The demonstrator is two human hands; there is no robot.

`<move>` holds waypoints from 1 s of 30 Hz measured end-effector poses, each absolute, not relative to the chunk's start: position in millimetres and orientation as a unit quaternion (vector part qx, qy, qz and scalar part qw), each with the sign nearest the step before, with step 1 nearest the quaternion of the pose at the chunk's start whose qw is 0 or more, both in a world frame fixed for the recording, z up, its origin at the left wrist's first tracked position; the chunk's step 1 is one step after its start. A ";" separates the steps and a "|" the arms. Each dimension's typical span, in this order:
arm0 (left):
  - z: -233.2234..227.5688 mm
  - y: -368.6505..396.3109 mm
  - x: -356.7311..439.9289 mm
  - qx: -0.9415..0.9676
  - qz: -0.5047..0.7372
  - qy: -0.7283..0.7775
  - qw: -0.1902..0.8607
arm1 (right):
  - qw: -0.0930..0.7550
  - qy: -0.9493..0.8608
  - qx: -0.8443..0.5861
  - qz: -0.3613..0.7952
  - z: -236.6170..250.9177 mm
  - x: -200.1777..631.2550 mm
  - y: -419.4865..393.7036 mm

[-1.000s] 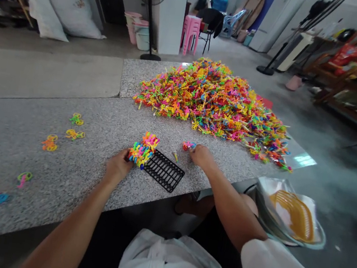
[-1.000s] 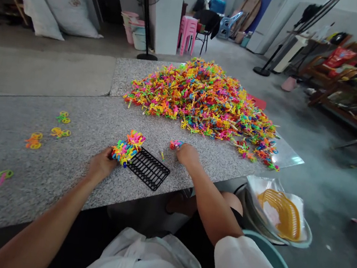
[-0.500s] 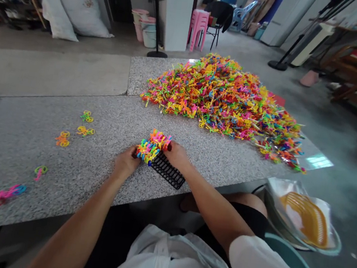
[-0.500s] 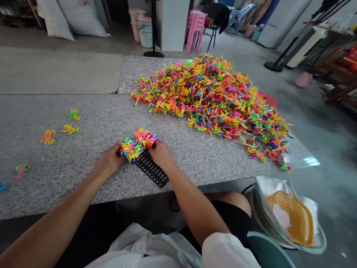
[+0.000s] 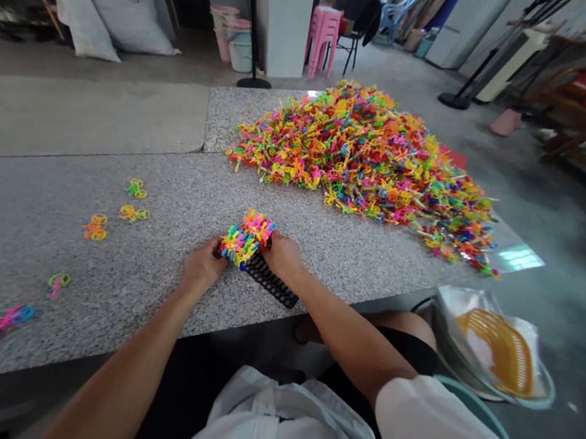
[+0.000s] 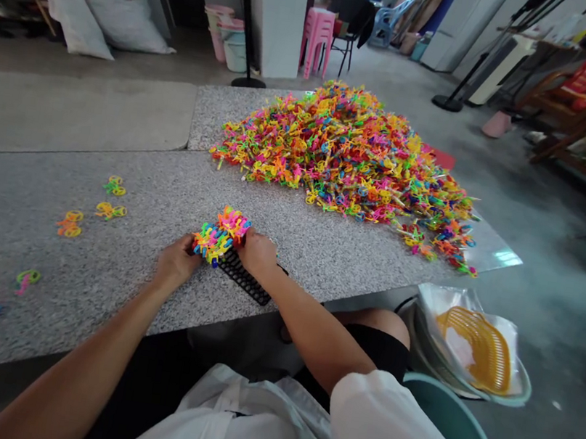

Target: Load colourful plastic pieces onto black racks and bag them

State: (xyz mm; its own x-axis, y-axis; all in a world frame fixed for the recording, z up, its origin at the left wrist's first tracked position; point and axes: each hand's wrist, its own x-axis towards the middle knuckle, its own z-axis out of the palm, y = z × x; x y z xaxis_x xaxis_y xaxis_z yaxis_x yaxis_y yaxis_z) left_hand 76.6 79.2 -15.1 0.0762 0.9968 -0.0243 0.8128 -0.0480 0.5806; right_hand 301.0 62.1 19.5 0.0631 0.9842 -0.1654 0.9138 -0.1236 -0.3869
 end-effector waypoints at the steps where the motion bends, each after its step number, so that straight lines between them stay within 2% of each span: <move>1: -14.5 79.1 76.5 0.696 0.199 0.650 0.231 | 0.090 -0.660 -0.718 0.202 21.4 302.3 62.5; 4: -12.1 78.3 76.3 0.698 0.201 0.644 0.238 | 0.100 -0.681 -0.687 0.234 30.1 318.4 63.5; 8: -9.6 76.9 76.6 0.704 0.197 0.642 0.232 | 0.103 -0.635 -0.738 0.203 39.8 357.4 61.2; 17: -13.4 78.2 73.5 0.702 0.189 0.649 0.225 | -0.004 -0.679 -0.706 0.201 41.2 389.2 58.4; 20: -13.9 78.9 72.3 0.699 0.186 0.655 0.220 | -0.017 -0.679 -0.705 0.204 37.5 392.9 73.8; 22: -13.4 79.1 72.0 0.700 0.187 0.652 0.226 | 0.013 -0.655 -0.730 0.194 35.5 398.3 92.8; 27: -12.8 79.9 71.7 0.697 0.190 0.650 0.236 | 0.167 -0.523 -0.823 0.145 40.7 418.4 162.7; 30: -14.0 80.5 70.9 0.695 0.178 0.659 0.225 | 0.204 -0.497 -0.831 0.143 45.7 423.6 196.9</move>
